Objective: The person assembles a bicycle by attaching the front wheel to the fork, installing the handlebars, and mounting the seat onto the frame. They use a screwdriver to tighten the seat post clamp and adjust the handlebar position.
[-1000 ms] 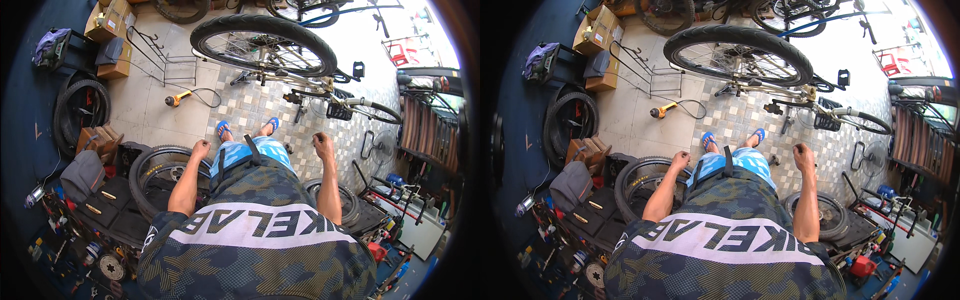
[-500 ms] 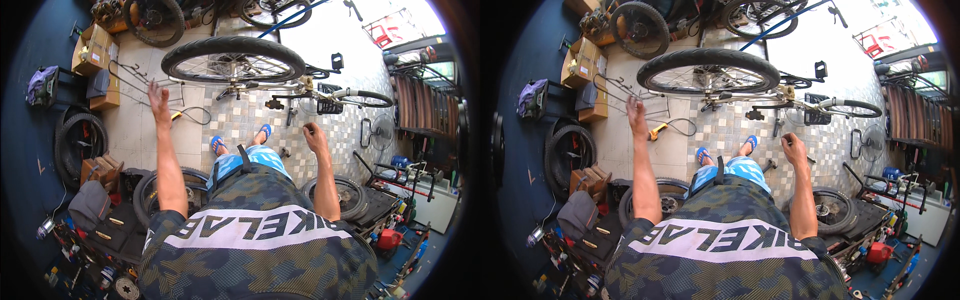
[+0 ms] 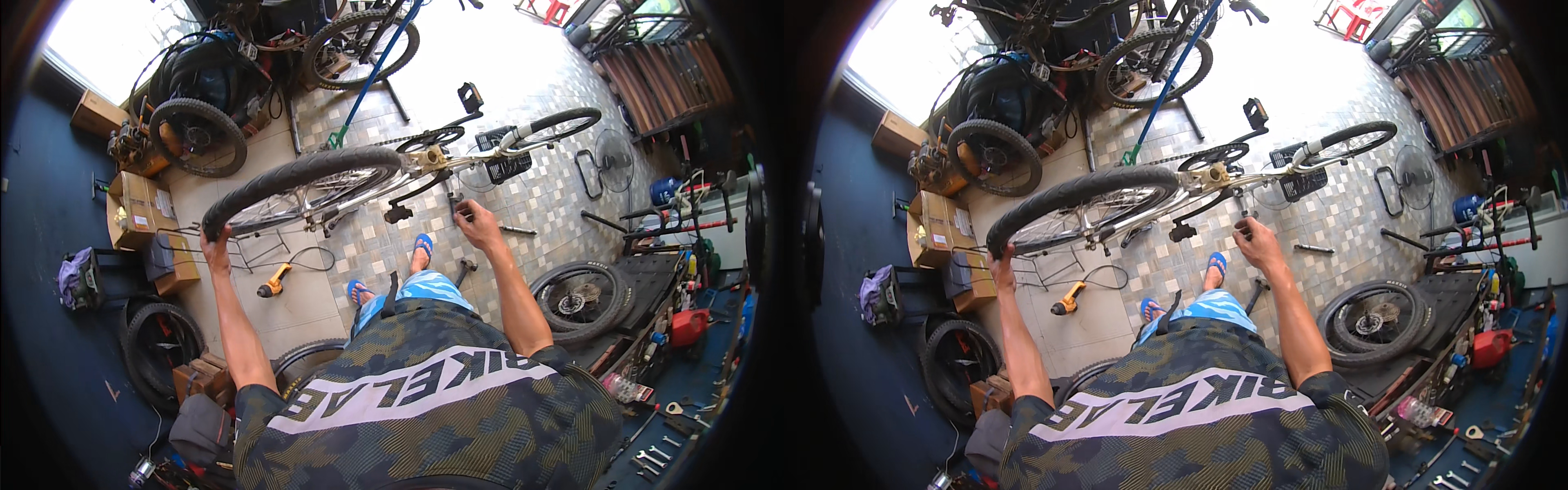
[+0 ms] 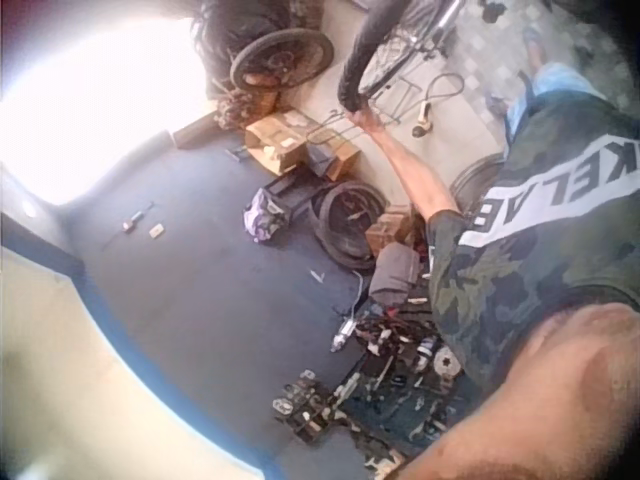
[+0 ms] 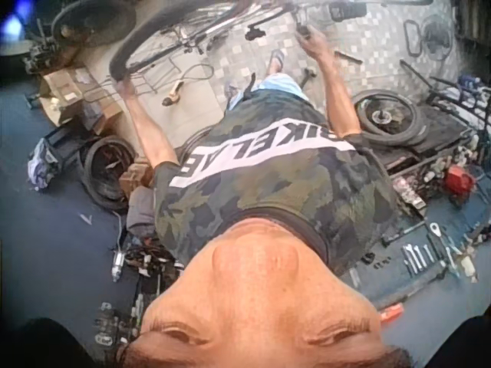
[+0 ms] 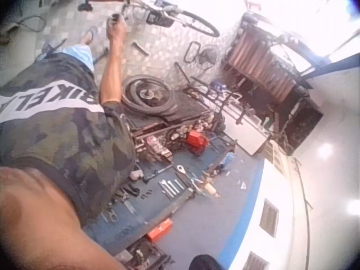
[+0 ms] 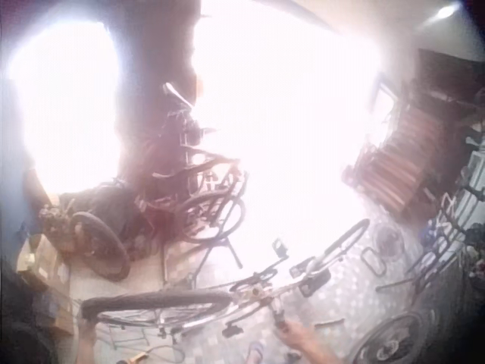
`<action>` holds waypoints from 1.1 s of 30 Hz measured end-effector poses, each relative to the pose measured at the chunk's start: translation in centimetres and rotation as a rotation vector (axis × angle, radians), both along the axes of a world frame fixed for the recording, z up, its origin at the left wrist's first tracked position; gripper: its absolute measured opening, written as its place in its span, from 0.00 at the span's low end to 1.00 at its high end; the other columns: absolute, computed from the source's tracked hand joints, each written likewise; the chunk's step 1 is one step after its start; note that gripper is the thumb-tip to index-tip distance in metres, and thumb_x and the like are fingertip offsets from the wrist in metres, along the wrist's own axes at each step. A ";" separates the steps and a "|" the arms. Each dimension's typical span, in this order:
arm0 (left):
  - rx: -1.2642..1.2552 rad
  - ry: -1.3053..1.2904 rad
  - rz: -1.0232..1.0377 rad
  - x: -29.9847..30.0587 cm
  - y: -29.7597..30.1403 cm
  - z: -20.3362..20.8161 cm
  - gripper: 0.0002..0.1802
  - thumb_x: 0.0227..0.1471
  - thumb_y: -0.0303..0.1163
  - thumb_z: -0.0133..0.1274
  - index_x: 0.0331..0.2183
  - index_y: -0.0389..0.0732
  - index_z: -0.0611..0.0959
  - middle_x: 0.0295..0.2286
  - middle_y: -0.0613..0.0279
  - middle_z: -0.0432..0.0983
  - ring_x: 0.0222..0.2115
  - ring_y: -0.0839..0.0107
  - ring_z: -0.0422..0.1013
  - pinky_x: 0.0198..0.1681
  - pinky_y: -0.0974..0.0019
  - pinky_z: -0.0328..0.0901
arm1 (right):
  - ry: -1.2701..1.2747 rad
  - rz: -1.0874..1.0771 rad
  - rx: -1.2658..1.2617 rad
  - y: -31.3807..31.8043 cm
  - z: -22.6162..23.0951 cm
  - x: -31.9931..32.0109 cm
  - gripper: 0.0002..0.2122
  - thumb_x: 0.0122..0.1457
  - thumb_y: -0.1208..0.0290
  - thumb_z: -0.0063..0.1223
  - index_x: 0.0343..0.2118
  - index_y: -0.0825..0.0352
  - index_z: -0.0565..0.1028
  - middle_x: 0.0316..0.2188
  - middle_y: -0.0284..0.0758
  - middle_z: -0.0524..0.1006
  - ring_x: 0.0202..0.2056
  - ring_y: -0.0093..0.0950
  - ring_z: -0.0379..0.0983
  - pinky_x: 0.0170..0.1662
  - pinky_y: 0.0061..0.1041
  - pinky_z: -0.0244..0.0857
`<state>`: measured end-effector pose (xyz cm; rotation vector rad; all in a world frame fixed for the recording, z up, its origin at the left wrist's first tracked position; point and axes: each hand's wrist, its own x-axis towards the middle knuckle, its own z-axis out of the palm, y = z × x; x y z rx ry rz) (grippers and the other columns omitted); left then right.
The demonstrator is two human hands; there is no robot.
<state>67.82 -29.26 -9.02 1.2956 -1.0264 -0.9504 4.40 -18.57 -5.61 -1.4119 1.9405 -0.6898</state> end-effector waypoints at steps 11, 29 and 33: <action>0.643 0.588 0.571 -13.0 5.0 -4.6 0.47 0.50 0.69 0.62 0.56 0.41 0.71 0.51 0.55 0.72 0.53 0.64 0.68 0.50 0.57 0.64 | 0.134 0.110 -0.149 -7.5 -3.3 11.9 0.20 0.55 0.61 0.65 0.43 0.71 0.73 0.39 0.47 0.75 0.43 0.48 0.73 0.47 0.46 0.70; 0.620 0.688 0.503 -27.1 0.7 -0.4 0.32 0.61 0.71 0.34 0.46 0.58 0.79 0.28 0.71 0.75 0.39 0.61 0.79 0.36 0.49 0.73 | 0.163 0.916 -0.320 -14.8 -1.7 10.0 0.15 0.57 0.57 0.58 0.32 0.68 0.78 0.25 0.45 0.81 0.33 0.42 0.82 0.40 0.43 0.75; 0.619 0.698 0.508 -27.1 1.9 0.0 0.31 0.62 0.69 0.37 0.49 0.57 0.80 0.36 0.71 0.76 0.39 0.61 0.78 0.41 0.52 0.73 | 0.053 0.910 -0.288 -14.3 -0.5 9.8 0.24 0.61 0.46 0.56 0.31 0.69 0.78 0.26 0.47 0.80 0.33 0.48 0.81 0.37 0.46 0.75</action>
